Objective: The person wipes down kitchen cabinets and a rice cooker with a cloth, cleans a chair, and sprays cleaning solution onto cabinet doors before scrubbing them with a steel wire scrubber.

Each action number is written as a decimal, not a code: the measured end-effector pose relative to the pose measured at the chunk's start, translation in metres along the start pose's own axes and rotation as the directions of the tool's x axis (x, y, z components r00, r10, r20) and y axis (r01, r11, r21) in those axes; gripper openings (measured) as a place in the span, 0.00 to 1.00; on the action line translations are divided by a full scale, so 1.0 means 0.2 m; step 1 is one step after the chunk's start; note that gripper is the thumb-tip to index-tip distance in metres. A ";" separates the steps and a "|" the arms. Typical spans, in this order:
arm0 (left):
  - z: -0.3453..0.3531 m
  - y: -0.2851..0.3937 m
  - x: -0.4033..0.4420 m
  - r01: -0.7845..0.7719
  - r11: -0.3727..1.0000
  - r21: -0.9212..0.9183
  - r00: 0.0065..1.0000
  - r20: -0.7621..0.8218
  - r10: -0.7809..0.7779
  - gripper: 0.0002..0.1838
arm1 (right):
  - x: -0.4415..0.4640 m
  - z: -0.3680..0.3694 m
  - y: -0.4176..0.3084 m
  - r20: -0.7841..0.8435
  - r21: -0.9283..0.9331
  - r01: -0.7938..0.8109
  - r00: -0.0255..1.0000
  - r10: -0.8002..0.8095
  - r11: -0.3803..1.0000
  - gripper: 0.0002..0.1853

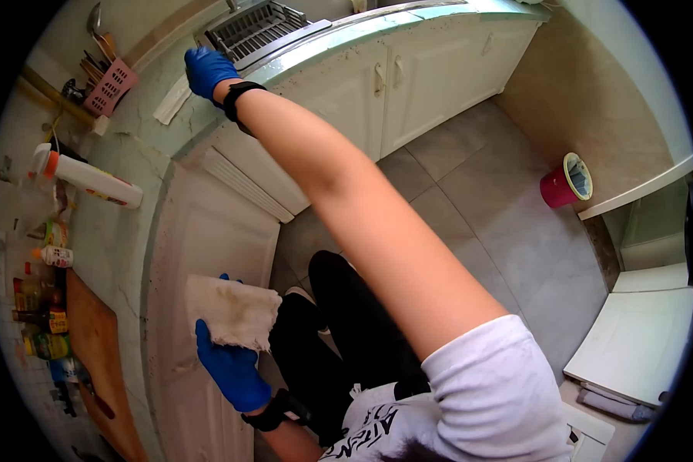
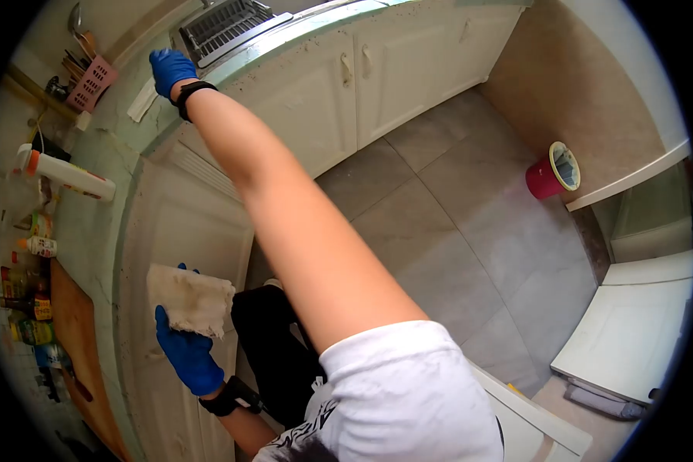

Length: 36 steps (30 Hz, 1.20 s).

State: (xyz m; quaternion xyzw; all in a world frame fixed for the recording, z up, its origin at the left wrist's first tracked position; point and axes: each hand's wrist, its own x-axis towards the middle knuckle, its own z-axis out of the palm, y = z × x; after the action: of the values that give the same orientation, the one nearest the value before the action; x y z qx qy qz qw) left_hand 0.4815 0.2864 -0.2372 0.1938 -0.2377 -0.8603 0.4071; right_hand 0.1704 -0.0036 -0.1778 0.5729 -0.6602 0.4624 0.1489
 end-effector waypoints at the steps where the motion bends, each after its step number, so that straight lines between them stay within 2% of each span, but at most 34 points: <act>1: 0.01 0.00 0.00 0.002 1.000 -0.005 1.000 0.010 -0.002 0.30 | 0.00 -0.09 -0.06 -0.093 0.109 -0.025 0.995 0.035 0.994 0.12; 2: 0.02 0.01 -0.01 -0.001 1.000 -0.015 1.000 0.024 0.001 0.31 | -0.08 -0.22 -0.08 -0.246 0.278 0.054 0.969 0.017 0.959 0.16; 3: 0.02 0.01 -0.01 -0.012 1.000 -0.027 0.999 0.038 0.013 0.31 | -0.11 -0.27 -0.06 -0.518 0.396 0.266 0.855 -0.025 0.879 0.21; 4: 0.00 0.02 -0.02 -0.028 0.999 -0.040 0.999 0.036 0.029 0.31 | -0.22 -0.43 -0.06 -0.484 0.496 0.295 0.875 -0.022 0.817 0.26; 5: -0.01 0.01 -0.01 -0.030 0.998 -0.055 0.999 0.041 0.033 0.31 | -0.31 -0.55 0.02 -0.358 0.709 0.269 0.934 0.004 0.652 0.23; 6: -0.02 0.00 -0.01 -0.035 0.997 -0.073 0.998 0.045 0.038 0.32 | -0.47 -0.80 -0.03 -0.211 0.817 0.105 0.970 0.124 0.567 0.22; 7: -0.03 -0.01 -0.02 -0.024 0.997 -0.069 0.998 0.059 0.028 0.31 | -0.57 -0.92 0.06 -0.359 0.728 0.211 0.928 0.099 0.653 0.22; 8: -0.04 -0.03 -0.01 -0.035 0.996 -0.081 0.998 0.052 0.039 0.31 | -0.72 -1.04 0.10 -0.342 0.784 0.120 0.903 0.262 0.609 0.21; 9: -0.05 -0.05 -0.01 -0.017 0.996 -0.088 0.999 0.032 0.020 0.30 | -0.83 -1.10 0.26 -0.442 0.669 0.138 0.864 0.242 0.730 0.21; 10: -0.08 -0.07 -0.01 0.000 0.996 -0.094 1.000 0.014 0.002 0.30 | -0.95 -1.20 0.25 -0.393 0.737 0.026 0.830 0.396 0.675 0.20; 11: -0.20 -0.04 -0.02 0.023 0.993 -0.116 0.998 -0.047 -0.029 0.28 | -1.06 -1.19 0.25 -0.418 0.719 -0.028 0.781 0.464 0.695 0.19; 12: -0.22 -0.07 0.02 -0.019 0.991 -0.132 0.999 -0.045 0.013 0.28 | -1.16 -1.21 0.39 -0.390 0.685 -0.118 0.774 0.499 0.719 0.20; 13: -0.25 -0.10 0.08 0.031 0.988 -0.152 0.998 -0.044 -0.038 0.28 | -1.23 -1.19 0.46 -0.408 0.719 -0.090 0.749 0.523 0.689 0.19; 15: -0.32 -0.19 0.22 0.149 0.965 -0.215 0.986 -0.039 -0.161 0.27 | -1.33 -1.13 0.46 -0.416 0.698 -0.189 0.679 0.605 0.691 0.19; 17: -0.44 -0.33 0.40 0.289 0.921 -0.259 0.948 -0.053 -0.313 0.27 | -1.43 -0.99 0.55 -0.290 0.815 -0.174 0.703 0.649 0.552 0.20; 19: -0.49 -0.51 0.57 0.355 0.888 -0.292 0.919 -0.065 -0.389 0.27 | -1.51 -0.80 0.65 -0.097 0.843 -0.345 0.656 0.749 0.412 0.20; 20: -0.51 -0.61 0.63 0.413 0.849 -0.331 0.882 -0.087 -0.463 0.27 | -1.55 -0.72 0.67 0.011 0.794 -0.494 0.594 0.804 0.354 0.19; 21: -0.55 -0.71 0.69 0.432 0.855 -0.287 0.862 -0.147 -0.486 0.28 | -1.59 -0.64 0.70 0.095 0.740 -0.597 0.550 0.830 0.310 0.18; 22: -0.57 -0.81 0.78 0.457 0.856 -0.241 0.839 -0.202 -0.505 0.28 | -1.68 -0.53 0.83 0.191 0.780 -0.601 0.491 0.850 0.172 0.19; 23: -0.59 -0.90 0.88 0.486 0.800 -0.353 0.777 -0.245 -0.580 0.26 | -1.74 -0.45 0.90 0.243 0.756 -0.651 0.379 0.893 0.070 0.18; 24: -0.62 -0.98 0.96 0.503 0.785 -0.361 0.757 -0.255 -0.602 0.26 | -1.79 -0.38 0.97 0.287 0.727 -0.685 0.262 0.922 -0.032 0.16; 25: -0.63 -1.01 0.95 0.469 0.802 -0.370 0.765 -0.283 -0.578 0.26 | -1.88 -0.32 1.03 0.286 0.718 -0.695 0.239 0.928 -0.042 0.16; 27: -0.71 -1.08 1.02 0.450 0.811 -0.372 0.777 -0.284 -0.562 0.27 | -2.10 -0.13 1.31 0.426 0.613 -0.778 0.177 0.887 -0.139 0.13; 28: -0.72 -1.09 1.02 0.458 0.804 -0.379 0.763 -0.296 -0.574 0.27 | -2.14 -0.09 1.35 0.427 0.603 -0.783 0.155 0.891 -0.153 0.13; 30: -0.69 -1.08 1.11 0.413 0.852 -0.323 0.725 -0.449 -0.522 0.26 | -2.22 0.06 1.49 0.395 0.544 -0.833 0.147 0.907 -0.103 0.10; 31: -0.64 -1.04 1.10 0.423 0.845 -0.328 0.700 -0.473 -0.535 0.26 | -2.25 0.13 1.57 0.434 0.554 -0.823 0.158 0.887 -0.125 0.11; 32: -0.55 -0.99 1.10 0.387 0.883 -0.267 0.747 -0.471 -0.470 0.25 | -2.25 0.18 1.59 0.438 0.544 -0.827 0.135 0.889 -0.143 0.11; 33: -0.49 -0.97 1.12 0.342 0.918 -0.202 0.796 -0.457 -0.397 0.24 | -2.18 0.24 1.58 0.317 0.595 -0.804 0.232 0.920 -0.002 0.11; 34: -0.47 -0.96 1.11 0.346 0.917 -0.199 0.788 -0.468 -0.399 0.24 | -2.15 0.30 1.57 0.190 0.628 -0.765 0.325 0.927 0.139 0.11; 35: -0.46 -0.97 1.12 0.324 0.934 -0.154 0.787 -0.504 -0.356 0.24 | -2.13 0.36 1.62 0.191 0.628 -0.767 0.317 0.929 0.132 0.11; 36: -0.46 -0.99 1.12 0.301 0.947 -0.111 0.786 -0.533 -0.312 0.24 | -2.11 0.41 1.66 0.195 0.692 -0.722 0.216 0.957 0.022 0.13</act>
State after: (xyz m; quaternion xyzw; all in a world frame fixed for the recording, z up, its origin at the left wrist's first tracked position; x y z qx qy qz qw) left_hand 0.2777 0.1955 -0.4558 0.4617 -0.0690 -0.8265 0.3146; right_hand 0.0265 0.1647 -0.6733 -0.0245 -0.6165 0.7399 -0.2682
